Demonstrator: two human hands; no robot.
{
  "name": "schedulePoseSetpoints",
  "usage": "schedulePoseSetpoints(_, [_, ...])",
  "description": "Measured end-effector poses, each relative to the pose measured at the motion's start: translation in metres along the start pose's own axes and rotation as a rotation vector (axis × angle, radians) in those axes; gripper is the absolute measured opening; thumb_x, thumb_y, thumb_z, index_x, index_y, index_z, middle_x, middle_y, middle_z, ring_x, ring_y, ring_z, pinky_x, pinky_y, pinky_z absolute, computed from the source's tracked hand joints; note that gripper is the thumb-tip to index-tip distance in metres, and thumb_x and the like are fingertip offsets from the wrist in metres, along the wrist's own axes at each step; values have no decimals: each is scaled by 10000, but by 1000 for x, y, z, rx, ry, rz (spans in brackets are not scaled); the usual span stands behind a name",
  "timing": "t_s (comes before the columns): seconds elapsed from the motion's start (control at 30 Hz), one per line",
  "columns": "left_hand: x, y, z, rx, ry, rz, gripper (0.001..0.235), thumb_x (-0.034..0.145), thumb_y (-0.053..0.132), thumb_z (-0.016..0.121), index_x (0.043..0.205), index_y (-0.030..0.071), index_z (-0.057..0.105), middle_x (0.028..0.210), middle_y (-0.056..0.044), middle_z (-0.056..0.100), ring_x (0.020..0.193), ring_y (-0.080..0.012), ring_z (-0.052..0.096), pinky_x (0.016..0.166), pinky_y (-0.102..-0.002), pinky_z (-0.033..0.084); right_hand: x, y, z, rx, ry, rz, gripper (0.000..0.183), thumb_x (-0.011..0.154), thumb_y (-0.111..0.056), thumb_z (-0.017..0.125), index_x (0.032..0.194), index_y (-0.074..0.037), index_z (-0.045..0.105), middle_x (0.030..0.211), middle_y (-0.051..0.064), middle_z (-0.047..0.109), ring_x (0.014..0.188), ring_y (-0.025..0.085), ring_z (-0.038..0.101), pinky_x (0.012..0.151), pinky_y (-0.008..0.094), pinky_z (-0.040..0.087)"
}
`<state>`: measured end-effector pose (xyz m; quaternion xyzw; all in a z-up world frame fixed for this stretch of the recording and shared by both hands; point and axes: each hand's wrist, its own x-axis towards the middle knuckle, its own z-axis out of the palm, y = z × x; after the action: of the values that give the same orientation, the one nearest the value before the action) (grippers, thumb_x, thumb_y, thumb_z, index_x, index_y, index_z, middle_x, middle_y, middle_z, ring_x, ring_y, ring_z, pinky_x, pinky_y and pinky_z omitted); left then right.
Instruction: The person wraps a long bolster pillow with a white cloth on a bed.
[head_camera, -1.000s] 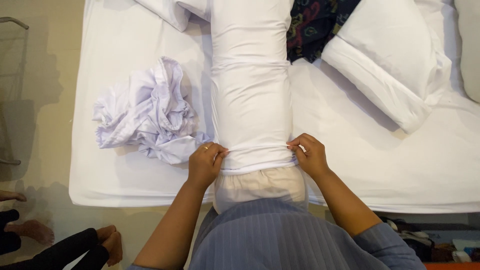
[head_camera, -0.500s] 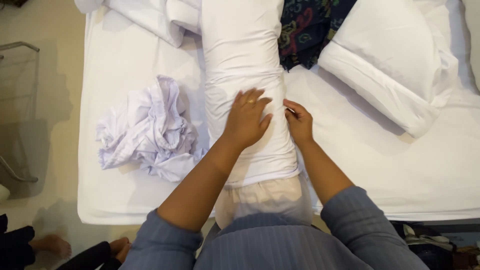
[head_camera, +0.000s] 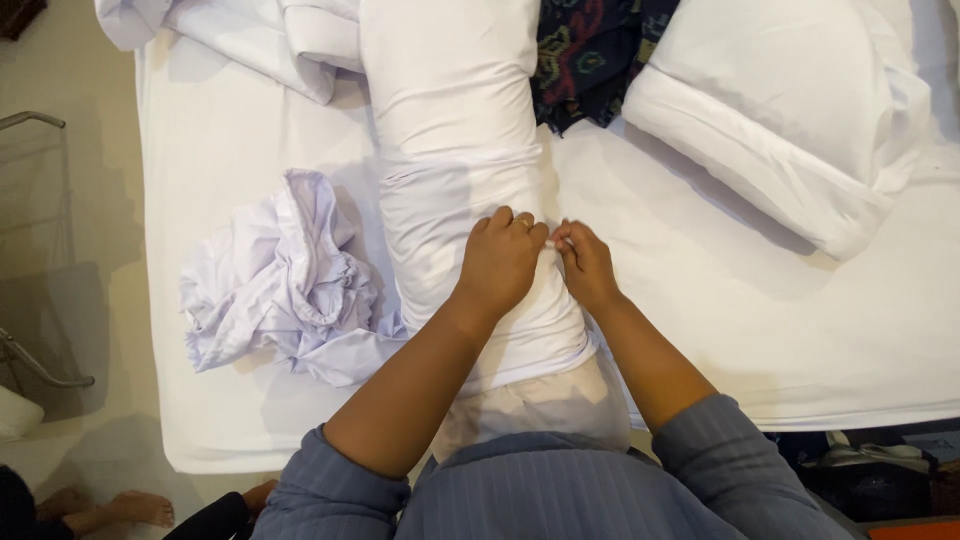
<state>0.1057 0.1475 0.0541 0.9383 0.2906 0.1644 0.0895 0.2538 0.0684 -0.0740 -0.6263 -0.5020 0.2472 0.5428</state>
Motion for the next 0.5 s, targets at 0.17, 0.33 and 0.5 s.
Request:
schedulePoseSetpoints(0.17, [-20, 16, -21, -11, -64, 55, 119, 832, 85, 641, 933, 89, 704, 924, -58, 677, 908, -260, 624, 766, -406, 507, -17, -16, -12, -8, -79, -12, 57, 988, 47, 614, 1005, -7, 608, 932, 125, 669, 865, 239, 683, 1027, 350, 551])
schedulePoseSetpoints(0.33, [-39, 31, -33, -96, -34, 167, 190, 810, 65, 635, 991, 30, 685, 904, -85, 662, 907, -256, 643, 724, -398, 518, -18, -48, -27, -61, -118, -109, 103, 932, 87, 628, 968, -7, 607, 930, 119, 673, 874, 265, 683, 1125, 401, 520])
schedulePoseSetpoints(0.5, [-41, 39, -45, -163, -165, 2, 82, 853, 97, 658, 904, 33, 668, 894, -109, 674, 866, -292, 658, 681, -414, 538, -56, -64, -29, -119, -96, -195, 149, 893, 129, 582, 972, 5, 607, 968, 144, 666, 944, 323, 660, 1037, 384, 536])
